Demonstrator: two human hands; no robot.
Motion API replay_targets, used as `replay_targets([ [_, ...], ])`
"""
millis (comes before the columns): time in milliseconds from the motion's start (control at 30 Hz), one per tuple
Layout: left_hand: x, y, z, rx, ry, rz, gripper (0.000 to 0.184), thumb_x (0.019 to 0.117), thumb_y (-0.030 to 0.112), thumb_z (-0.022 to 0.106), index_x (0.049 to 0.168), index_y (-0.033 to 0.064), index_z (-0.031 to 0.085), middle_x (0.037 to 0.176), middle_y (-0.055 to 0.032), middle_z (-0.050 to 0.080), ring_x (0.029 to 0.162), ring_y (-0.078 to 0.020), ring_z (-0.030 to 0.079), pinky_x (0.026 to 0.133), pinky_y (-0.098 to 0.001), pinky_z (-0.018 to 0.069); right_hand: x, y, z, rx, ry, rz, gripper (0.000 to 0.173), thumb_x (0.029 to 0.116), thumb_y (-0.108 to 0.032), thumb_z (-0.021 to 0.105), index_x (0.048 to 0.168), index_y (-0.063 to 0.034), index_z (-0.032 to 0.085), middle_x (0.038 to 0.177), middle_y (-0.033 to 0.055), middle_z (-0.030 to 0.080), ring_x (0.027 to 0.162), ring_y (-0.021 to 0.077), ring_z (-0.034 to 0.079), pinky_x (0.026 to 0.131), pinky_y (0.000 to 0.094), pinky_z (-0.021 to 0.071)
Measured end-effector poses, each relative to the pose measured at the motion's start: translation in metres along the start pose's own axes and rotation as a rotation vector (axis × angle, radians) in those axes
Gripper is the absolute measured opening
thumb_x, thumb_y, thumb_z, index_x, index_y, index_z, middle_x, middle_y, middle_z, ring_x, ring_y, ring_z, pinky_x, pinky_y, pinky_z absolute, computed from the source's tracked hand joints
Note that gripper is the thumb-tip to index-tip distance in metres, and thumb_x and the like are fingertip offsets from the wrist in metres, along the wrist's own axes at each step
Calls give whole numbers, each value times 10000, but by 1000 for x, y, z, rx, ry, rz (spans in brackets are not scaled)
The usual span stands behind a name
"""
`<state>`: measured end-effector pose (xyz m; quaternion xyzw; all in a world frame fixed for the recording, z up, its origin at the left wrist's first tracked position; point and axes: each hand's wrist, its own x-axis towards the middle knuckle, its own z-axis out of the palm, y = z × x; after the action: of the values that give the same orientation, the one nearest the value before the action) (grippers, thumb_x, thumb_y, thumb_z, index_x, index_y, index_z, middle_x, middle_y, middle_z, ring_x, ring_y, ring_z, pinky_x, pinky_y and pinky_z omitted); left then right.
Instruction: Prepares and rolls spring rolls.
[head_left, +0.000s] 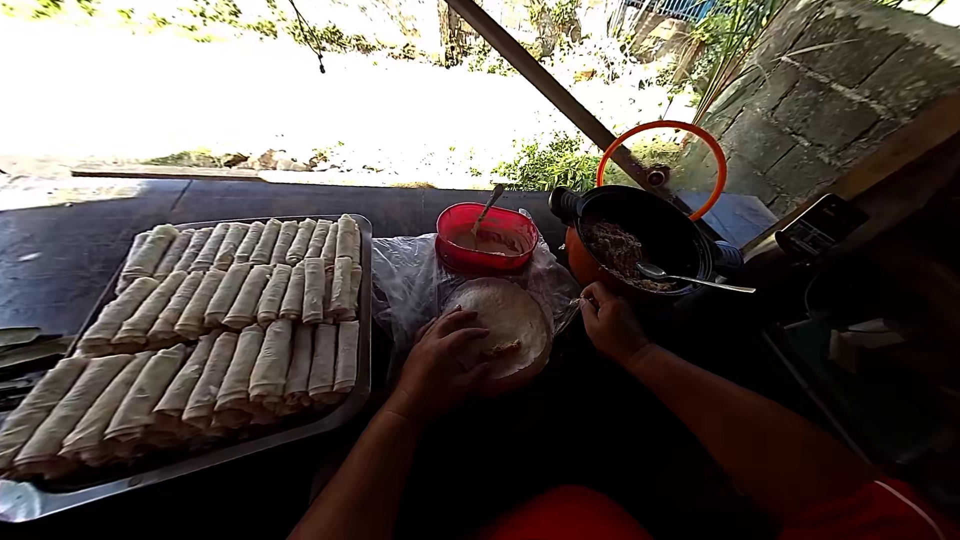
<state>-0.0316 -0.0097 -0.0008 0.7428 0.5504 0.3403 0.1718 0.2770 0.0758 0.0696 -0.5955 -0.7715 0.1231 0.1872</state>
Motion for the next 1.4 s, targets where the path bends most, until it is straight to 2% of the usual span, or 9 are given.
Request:
replay_targets([
  [200, -1, -1, -1, -12, 6, 13, 443, 821, 524, 745, 1212, 318, 727, 1457, 53, 584, 1460, -175, 422, 1219, -527, 308, -3, 3, 1, -42, 8, -47, 263, 1033, -231, 495, 1134, -76, 682, 934, 87, 727, 854, 182, 707, 823, 360, 585],
  [367, 0, -2, -2, -23, -6, -2, 459, 827, 538, 744, 1232, 325, 717, 1474, 55, 567, 1461, -169, 417, 1217, -522, 309, -8, -17, -16, 49, 70, -188, 213, 1032, -237, 552, 1078, -113, 719, 912, 26, 718, 811, 104, 680, 787, 302, 585],
  [500, 1, -1, -2, -15, -24, -17, 457, 818, 529, 747, 1230, 331, 719, 1472, 57, 567, 1460, -164, 414, 1218, -519, 297, -15, -54, -13, 89, -75, -354, 212, 1024, -274, 591, 1069, -163, 766, 1047, 0, 726, 951, 77, 690, 879, 281, 587],
  [633, 0, -1, -2, -11, -35, -20, 455, 824, 540, 742, 1228, 332, 719, 1476, 49, 569, 1469, -165, 405, 1226, -515, 285, -16, -72, 19, 58, -212, -424, 231, 1026, -268, 570, 1057, -150, 765, 1050, 15, 731, 998, 104, 692, 914, 290, 568],
  [767, 1, 1, -1, -10, -23, -18, 445, 824, 536, 740, 1208, 312, 730, 1466, 36, 581, 1466, -167, 412, 1224, -513, 288, -19, -67, 44, -120, -235, -536, 291, 991, -71, 511, 1126, -136, 760, 1128, 71, 742, 1084, 209, 705, 944, 400, 569],
  [833, 2, 2, -1, -4, -27, -15, 444, 826, 532, 737, 1210, 310, 729, 1473, 35, 575, 1473, -165, 401, 1223, -511, 290, -21, -65, 44, -181, -255, -566, 346, 952, -16, 521, 1170, -141, 757, 1150, 80, 734, 1130, 229, 686, 984, 396, 557],
  [1033, 1, 0, 1, -1, -5, 1, 436, 823, 513, 743, 1207, 306, 732, 1460, 29, 586, 1460, -171, 423, 1215, -520, 311, -23, -64, 36, -280, -305, -544, 416, 948, -16, 520, 1283, -168, 714, 1250, 92, 690, 1176, 271, 645, 972, 429, 552],
  [1267, 1, -3, 3, -5, 21, 35, 440, 815, 531, 735, 1198, 315, 736, 1456, 37, 585, 1451, -190, 434, 1208, -533, 311, -36, -60, 31, -396, -268, -504, 376, 967, -39, 517, 1293, -97, 694, 1329, 123, 665, 1154, 297, 660, 907, 435, 576],
  [1400, 0, -3, 2, -5, 21, 35, 451, 809, 537, 734, 1201, 313, 735, 1453, 32, 588, 1447, -190, 439, 1208, -535, 311, -36, -51, 26, -270, -113, -358, 314, 1012, -187, 523, 1227, -105, 737, 1201, 80, 718, 1111, 228, 690, 972, 367, 566],
])
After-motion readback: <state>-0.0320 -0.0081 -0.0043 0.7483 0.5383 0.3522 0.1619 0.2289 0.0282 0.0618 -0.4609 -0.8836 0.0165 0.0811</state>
